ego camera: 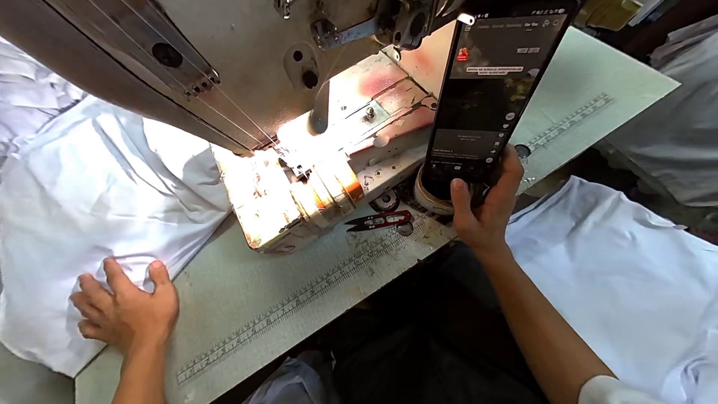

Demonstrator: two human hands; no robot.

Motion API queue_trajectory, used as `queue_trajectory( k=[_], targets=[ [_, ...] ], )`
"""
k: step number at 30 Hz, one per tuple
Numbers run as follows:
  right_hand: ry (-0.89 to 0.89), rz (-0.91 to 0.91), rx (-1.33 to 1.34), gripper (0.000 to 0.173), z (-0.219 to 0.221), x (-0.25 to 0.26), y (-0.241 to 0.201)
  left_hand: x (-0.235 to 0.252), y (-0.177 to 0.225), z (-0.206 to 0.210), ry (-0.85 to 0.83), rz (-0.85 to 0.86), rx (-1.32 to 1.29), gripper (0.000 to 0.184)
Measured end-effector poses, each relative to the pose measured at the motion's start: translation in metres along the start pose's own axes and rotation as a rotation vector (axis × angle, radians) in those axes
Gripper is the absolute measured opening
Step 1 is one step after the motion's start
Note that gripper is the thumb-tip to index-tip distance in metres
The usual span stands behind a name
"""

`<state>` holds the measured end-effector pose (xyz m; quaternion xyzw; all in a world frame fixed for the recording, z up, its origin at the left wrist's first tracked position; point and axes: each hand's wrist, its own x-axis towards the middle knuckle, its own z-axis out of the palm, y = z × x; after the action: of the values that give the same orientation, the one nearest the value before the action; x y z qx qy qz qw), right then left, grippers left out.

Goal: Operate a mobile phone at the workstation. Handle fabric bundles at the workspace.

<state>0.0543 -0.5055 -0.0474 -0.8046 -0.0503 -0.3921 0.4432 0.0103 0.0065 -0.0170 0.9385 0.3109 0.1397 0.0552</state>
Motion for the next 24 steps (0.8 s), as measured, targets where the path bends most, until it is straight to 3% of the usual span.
queue_trajectory(
  k=[24],
  targets=[
    [0.023,-0.045,0.009,0.066,0.0005,-0.001,0.0013,0.0008,-0.0014,0.0012,0.008,-0.001,0.007,0.078]
  ],
)
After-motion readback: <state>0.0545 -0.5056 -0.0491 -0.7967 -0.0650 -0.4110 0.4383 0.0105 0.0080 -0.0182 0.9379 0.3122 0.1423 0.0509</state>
